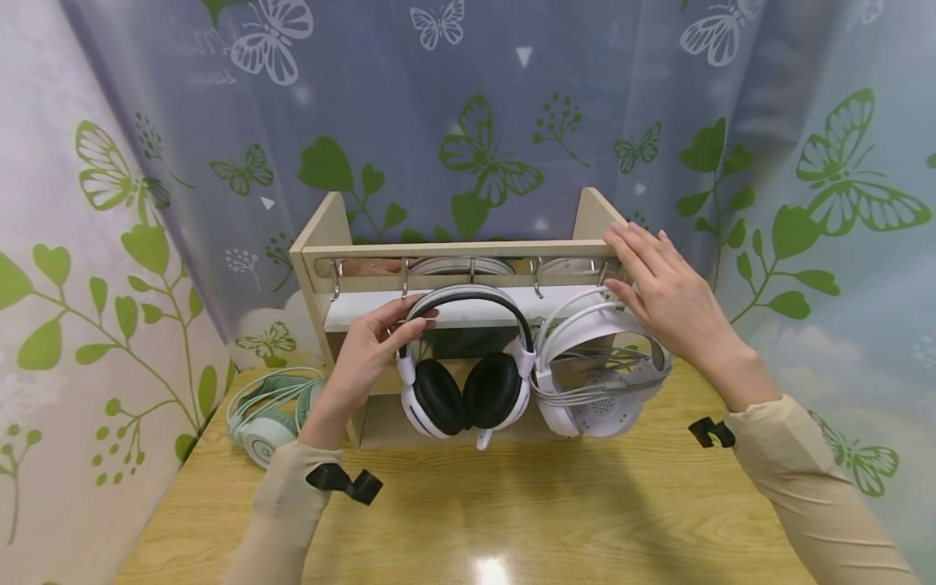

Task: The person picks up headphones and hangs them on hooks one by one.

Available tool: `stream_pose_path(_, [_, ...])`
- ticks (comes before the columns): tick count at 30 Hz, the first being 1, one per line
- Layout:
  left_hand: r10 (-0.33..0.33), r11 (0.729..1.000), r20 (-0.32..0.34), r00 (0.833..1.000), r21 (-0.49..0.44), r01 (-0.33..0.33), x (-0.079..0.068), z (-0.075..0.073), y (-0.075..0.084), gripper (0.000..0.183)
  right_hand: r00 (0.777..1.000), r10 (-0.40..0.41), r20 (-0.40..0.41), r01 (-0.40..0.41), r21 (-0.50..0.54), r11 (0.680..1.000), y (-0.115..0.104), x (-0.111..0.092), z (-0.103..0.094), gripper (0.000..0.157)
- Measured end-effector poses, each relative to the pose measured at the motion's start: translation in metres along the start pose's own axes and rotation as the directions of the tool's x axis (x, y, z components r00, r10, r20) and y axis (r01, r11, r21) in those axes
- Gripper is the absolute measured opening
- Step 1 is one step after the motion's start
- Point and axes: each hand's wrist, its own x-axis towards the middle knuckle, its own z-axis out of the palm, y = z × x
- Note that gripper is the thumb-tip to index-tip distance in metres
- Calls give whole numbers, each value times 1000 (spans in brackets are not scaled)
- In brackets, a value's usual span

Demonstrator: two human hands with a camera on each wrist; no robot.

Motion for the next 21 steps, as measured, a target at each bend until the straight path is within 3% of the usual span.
stream_pose_path(21, [12, 1000, -6, 1000, 26, -12, -2, -2, -5, 43, 1000, -1, 0, 1, 2, 1000, -1, 0, 0, 70])
